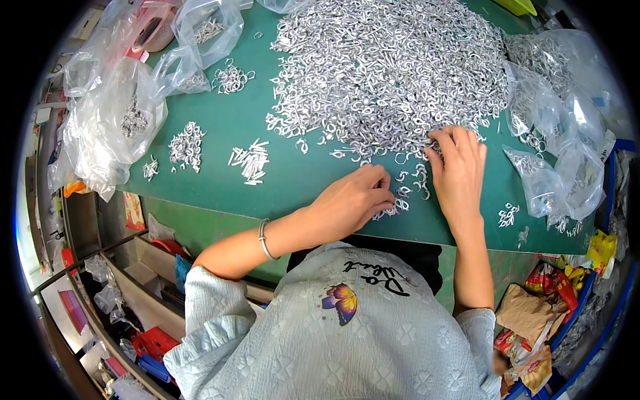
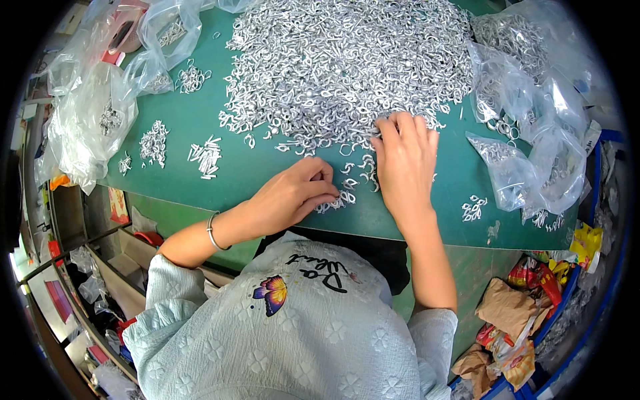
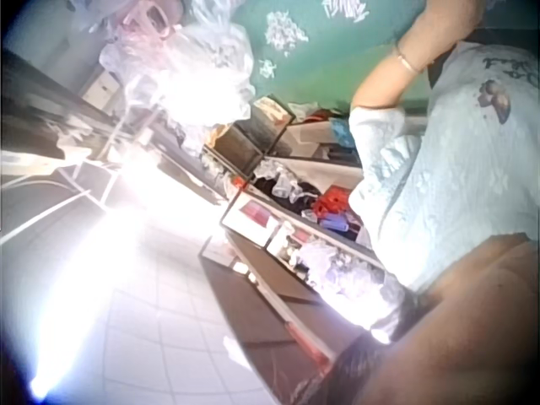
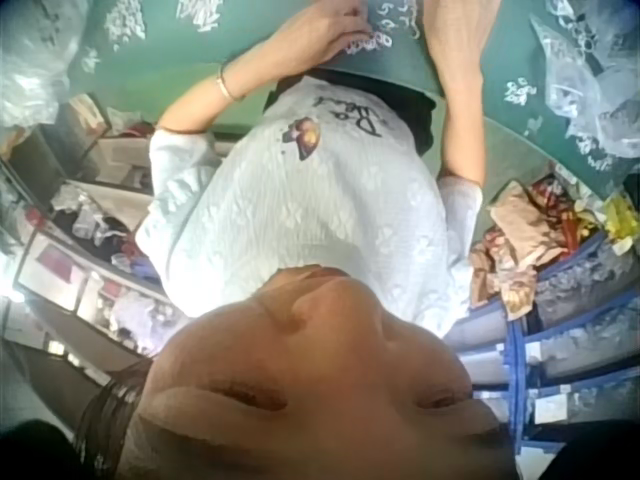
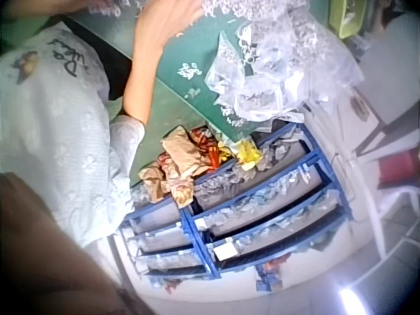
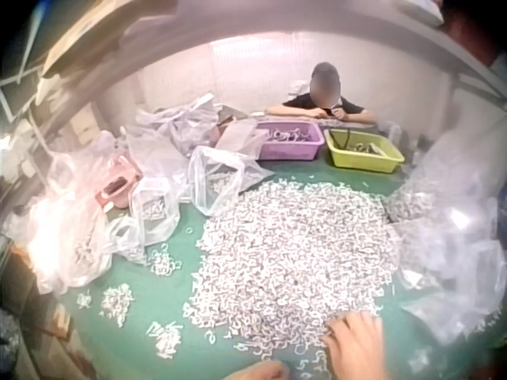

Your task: The person sorts small silver-colored decorative parts on a green surface by hand, picking individual pieces from a large central pile and organizing them into smaller groups near plastic bags.

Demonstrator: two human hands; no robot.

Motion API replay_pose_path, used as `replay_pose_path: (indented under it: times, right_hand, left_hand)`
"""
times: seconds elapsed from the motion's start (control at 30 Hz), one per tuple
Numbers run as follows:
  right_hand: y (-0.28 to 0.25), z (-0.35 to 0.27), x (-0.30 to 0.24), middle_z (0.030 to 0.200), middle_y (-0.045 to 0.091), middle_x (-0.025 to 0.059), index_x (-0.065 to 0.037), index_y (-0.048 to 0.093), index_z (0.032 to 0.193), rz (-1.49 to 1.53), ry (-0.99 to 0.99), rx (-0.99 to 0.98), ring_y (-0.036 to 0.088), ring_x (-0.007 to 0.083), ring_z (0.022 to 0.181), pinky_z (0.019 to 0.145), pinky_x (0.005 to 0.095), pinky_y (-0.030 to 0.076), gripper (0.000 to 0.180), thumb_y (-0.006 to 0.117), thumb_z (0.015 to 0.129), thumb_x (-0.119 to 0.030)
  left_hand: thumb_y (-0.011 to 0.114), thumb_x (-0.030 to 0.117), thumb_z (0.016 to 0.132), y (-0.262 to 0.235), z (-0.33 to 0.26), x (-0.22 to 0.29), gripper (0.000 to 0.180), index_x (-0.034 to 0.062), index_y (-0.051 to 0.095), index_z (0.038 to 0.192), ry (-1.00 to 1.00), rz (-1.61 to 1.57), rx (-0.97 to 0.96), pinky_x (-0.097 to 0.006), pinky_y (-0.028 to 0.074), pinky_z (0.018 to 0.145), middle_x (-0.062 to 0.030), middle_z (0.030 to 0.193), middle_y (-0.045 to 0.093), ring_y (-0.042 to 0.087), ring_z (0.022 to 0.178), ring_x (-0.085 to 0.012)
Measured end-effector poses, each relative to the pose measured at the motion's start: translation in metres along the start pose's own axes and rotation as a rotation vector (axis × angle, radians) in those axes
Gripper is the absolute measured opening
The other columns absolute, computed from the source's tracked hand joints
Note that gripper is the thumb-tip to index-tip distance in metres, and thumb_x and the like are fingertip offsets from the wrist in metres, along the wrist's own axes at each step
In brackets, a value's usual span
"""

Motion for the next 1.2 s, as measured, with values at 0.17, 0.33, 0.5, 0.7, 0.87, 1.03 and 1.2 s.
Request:
replay_pose_path:
  times: [0.17, 0.33, 0.5, 0.7, 0.87, 1.03, 1.2]
  right_hand:
    - [-0.001, -0.005, 0.005, 0.091, 0.06, 0.0047, -0.005, 0.067, 0.093, -0.016, -0.007, -0.023, 0.055, 0.0247, 0.09, 0.078, 0.0382, 0.037, 0.014, 0.072, 0.08, -0.007]
    - [-0.03, -0.022, -0.01, 0.087, 0.061, 0.004, -0.006, 0.068, 0.087, 0.162, 0.013, -0.151, 0.055, 0.0235, 0.084, 0.076, 0.0378, 0.036, 0.007, 0.071, 0.081, -0.007]
    - [-0.02, -0.039, -0.023, 0.088, 0.063, 0.0041, -0.006, 0.068, 0.084, 0.242, -0.036, -0.321, 0.056, 0.0247, 0.085, 0.075, 0.0376, 0.037, 0.007, 0.072, 0.08, -0.009]
    - [-0.01, -0.002, 0.017, 0.092, 0.063, 0.0065, -0.005, 0.064, 0.088, 0.003, 0.09, 0.035, 0.056, 0.0274, 0.089, 0.076, 0.0388, 0.039, 0.013, 0.073, 0.079, -0.009]
    - [-0.01, -0.005, 0.018, 0.086, 0.062, 0.0066, -0.005, 0.061, 0.089, -0.034, 0.016, 0.065, 0.056, 0.0261, 0.086, 0.078, 0.038, 0.038, 0.014, 0.072, 0.08, -0.006]
    - [-0.008, -0.009, 0.02, 0.088, 0.063, 0.0062, -0.005, 0.063, 0.089, 0.025, 0.054, 0.081, 0.056, 0.0258, 0.084, 0.079, 0.0385, 0.038, 0.013, 0.072, 0.08, -0.004]
    - [-0.009, -0.007, 0.023, 0.089, 0.065, 0.0059, -0.005, 0.065, 0.091, -0.014, 0.025, 0.061, 0.056, 0.0251, 0.085, 0.08, 0.038, 0.038, 0.012, 0.072, 0.081, -0.004]
  left_hand:
    - [0.068, 0.004, 0.083, -0.019, 0.031, 0.0, 0.015, 0.0034, 0.066, 0.098, 0.106, 0.279, 0.191, -0.04, 0.046, 0.079, -0.0093, 0.1, 0.059, 0.057, 0.091, -0.0297]
    - [0.07, 0.008, 0.082, -0.03, 0.065, -0.015, 0.02, 0.0064, 0.066, 0.101, 0.066, 0.571, 0.324, -0.038, 0.039, 0.08, -0.0066, 0.101, 0.059, 0.054, 0.096, -0.0263]
    - [0.071, 0.013, 0.083, -0.034, 0.075, -0.031, 0.02, 0.0091, 0.066, 0.102, -0.031, 0.64, 0.233, -0.039, 0.037, 0.08, -0.0046, 0.1, 0.059, 0.054, 0.096, -0.0257]
    - [0.07, 0.01, 0.083, -0.022, 0.089, -0.018, 0.019, 0.0098, 0.066, 0.102, 0.14, 0.512, 0.278, -0.04, 0.037, 0.082, -0.0041, 0.101, 0.058, 0.055, 0.098, -0.025]
    - [0.071, 0.008, 0.082, -0.02, 0.093, -0.026, 0.017, 0.0086, 0.065, 0.098, 0.107, 0.425, 0.241, -0.04, 0.039, 0.083, -0.0049, 0.101, 0.061, 0.057, 0.096, -0.0256]
    - [0.071, 0.007, 0.082, -0.03, 0.072, -0.011, 0.014, 0.0054, 0.064, 0.094, 0.077, 0.229, 0.308, -0.039, 0.044, 0.078, -0.0077, 0.094, 0.063, 0.061, 0.087, -0.0294]
    - [0.069, 0.005, 0.083, -0.008, 0.02, -0.008, 0.015, 0.0032, 0.064, 0.097, 0.035, 0.188, 0.024, -0.04, 0.047, 0.077, -0.0108, 0.096, 0.062, 0.061, 0.089, -0.0315]
Point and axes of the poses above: each hand's wrist, its own z-axis towards the middle knuckle, its own y-axis out of the palm, x = y × z, the point moved 5 cm from there along z, towards the middle knuckle
